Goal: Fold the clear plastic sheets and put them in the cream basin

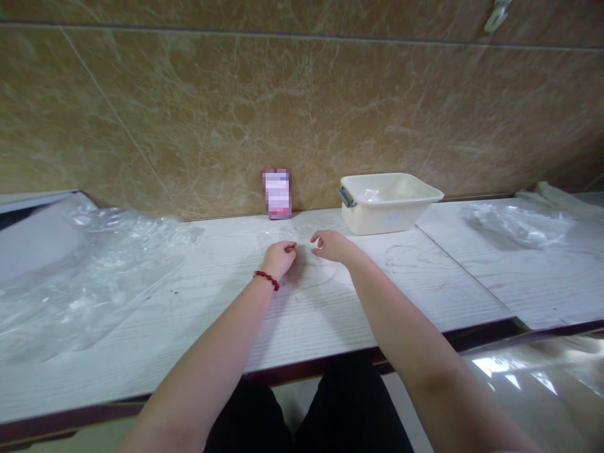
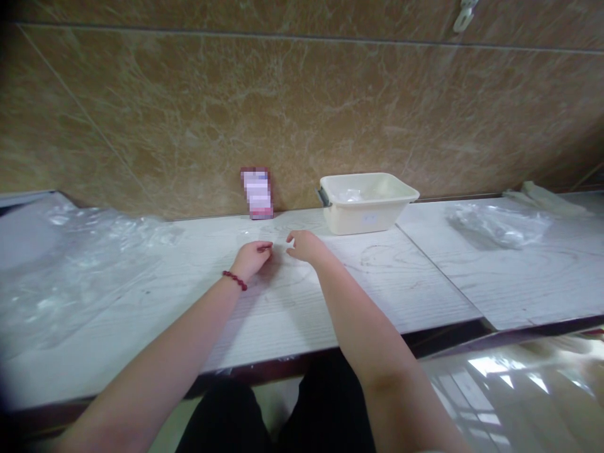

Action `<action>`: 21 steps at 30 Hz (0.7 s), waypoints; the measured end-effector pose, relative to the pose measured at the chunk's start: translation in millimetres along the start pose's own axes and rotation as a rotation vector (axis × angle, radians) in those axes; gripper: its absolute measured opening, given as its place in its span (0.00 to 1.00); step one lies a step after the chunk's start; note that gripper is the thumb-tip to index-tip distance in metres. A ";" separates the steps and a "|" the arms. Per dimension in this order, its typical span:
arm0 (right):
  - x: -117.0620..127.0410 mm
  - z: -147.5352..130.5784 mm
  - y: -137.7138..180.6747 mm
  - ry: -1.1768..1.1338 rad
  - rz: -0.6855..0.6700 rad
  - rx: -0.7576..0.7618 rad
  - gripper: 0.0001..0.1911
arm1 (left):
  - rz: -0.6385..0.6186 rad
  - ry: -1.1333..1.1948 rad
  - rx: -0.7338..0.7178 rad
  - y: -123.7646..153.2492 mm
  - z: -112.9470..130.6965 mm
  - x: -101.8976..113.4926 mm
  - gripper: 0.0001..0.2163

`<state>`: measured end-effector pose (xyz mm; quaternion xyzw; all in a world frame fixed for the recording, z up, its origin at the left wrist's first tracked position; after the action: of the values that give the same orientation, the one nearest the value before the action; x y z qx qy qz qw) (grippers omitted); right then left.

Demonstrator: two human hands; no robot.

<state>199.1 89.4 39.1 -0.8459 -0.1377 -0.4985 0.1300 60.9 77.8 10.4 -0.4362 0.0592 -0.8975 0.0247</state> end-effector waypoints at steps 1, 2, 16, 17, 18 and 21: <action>-1.8 -0.2 0.5 0.012 -0.015 -0.009 0.11 | 0.004 -0.019 0.000 0.3 0.4 0.5 0.15; -3.7 -0.7 1.0 0.018 -0.027 -0.016 0.10 | 0.010 -0.037 -0.002 0.5 0.7 1.0 0.15; -14.4 -3.8 3.1 0.135 -0.156 0.017 0.18 | 0.024 -0.355 -0.061 2.8 8.3 4.0 0.15; -14.3 -2.7 2.6 0.141 -0.151 0.007 0.18 | 0.022 -0.371 -0.071 3.1 9.3 4.0 0.15; -13.7 -1.1 1.8 0.148 -0.136 -0.011 0.17 | 0.021 -0.388 -0.083 3.5 10.4 4.0 0.15; -8.2 5.1 -0.6 0.160 -0.028 -0.079 0.15 | 0.011 -0.434 -0.136 4.8 14.5 3.1 0.16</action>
<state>199.2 90.9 29.5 -0.8059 -0.1189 -0.5712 0.1000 70.4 71.5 21.0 -0.6193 0.1152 -0.7766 0.0124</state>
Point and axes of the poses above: each hand's wrist, its own y-axis away from the middle knuckle, its own x-axis out of the back of the hand, z = x × y, the point moved 6 cm from there along -y, towards the middle knuckle, and after that the axes turned 6 degrees about -y, right-handed, at the moved point
